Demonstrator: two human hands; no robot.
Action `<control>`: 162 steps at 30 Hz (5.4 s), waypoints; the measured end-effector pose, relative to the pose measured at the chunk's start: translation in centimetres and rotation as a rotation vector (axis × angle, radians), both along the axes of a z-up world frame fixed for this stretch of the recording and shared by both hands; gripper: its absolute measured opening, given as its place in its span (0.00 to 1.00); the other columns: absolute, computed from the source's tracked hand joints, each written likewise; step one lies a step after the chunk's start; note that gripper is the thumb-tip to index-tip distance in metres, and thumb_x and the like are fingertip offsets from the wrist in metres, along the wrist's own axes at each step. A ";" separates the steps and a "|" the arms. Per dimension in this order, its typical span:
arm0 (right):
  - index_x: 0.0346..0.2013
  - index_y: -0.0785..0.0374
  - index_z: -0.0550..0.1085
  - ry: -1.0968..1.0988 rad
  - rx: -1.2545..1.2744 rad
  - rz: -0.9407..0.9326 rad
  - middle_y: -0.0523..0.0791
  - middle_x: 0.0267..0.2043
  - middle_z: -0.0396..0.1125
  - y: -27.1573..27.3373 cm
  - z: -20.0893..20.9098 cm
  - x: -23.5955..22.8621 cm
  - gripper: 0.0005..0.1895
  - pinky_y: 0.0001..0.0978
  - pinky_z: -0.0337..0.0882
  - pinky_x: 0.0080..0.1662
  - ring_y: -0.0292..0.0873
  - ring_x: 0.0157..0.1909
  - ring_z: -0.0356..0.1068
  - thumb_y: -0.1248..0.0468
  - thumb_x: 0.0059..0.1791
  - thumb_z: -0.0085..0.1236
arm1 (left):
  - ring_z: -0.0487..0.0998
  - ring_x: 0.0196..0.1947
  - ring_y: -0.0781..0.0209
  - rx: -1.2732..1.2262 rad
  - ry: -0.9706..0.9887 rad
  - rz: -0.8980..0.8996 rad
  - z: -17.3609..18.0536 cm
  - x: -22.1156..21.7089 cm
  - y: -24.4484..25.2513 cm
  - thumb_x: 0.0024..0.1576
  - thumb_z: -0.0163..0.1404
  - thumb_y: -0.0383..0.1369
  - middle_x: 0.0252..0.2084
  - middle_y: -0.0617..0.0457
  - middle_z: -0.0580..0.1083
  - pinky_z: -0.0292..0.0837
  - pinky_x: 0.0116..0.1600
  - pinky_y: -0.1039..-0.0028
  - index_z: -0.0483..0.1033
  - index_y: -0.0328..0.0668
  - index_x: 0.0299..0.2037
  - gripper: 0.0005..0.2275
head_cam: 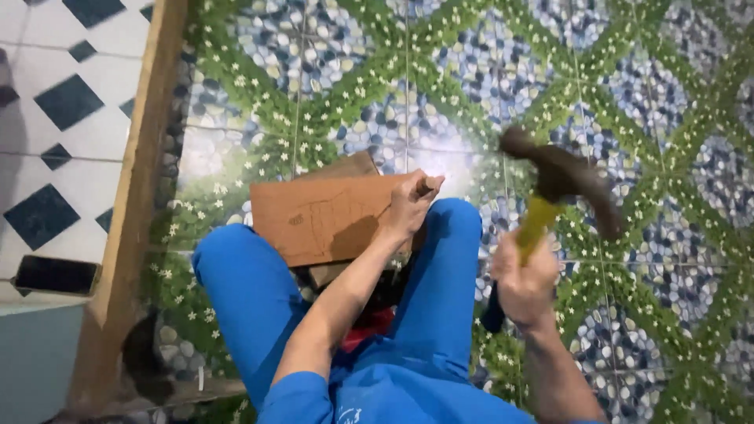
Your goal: Carving a fish design into a wooden board using a hammer and a chisel while sitting on the floor.
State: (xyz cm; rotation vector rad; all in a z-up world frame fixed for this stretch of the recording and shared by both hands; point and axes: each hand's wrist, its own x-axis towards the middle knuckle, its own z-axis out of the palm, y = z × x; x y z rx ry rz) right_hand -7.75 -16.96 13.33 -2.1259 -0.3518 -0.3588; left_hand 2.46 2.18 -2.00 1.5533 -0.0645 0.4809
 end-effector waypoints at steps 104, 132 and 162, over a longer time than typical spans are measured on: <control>0.37 0.61 0.73 0.078 -0.048 0.185 0.51 0.18 0.67 0.5 -0.8 -1.1 0.12 0.47 0.67 0.26 0.56 0.20 0.70 0.62 0.63 0.54 | 0.76 0.23 0.46 0.272 -0.185 0.240 0.2 -0.6 0.4 0.64 0.65 0.36 0.23 0.49 0.70 0.76 0.33 0.64 0.71 0.49 0.35 0.13; 0.35 0.66 0.66 0.661 0.750 0.028 0.45 0.19 0.54 -0.7 -7.5 -0.8 0.13 0.37 0.66 0.14 0.41 0.13 0.57 0.69 0.64 0.51 | 0.66 0.17 0.66 -0.473 0.182 0.478 -3.8 5.1 7.6 0.60 0.68 0.39 0.18 0.57 0.67 0.64 0.22 0.69 0.69 0.48 0.28 0.18; 0.45 0.67 0.66 0.799 0.927 -0.024 0.43 0.22 0.53 -1.8 -14.4 -1.2 0.05 0.38 0.66 0.14 0.40 0.15 0.55 0.69 0.64 0.50 | 0.69 0.22 0.75 -0.210 -0.050 0.405 -1.9 1.7 5.8 0.66 0.65 0.35 0.17 0.56 0.67 0.69 0.34 0.81 0.72 0.46 0.31 0.15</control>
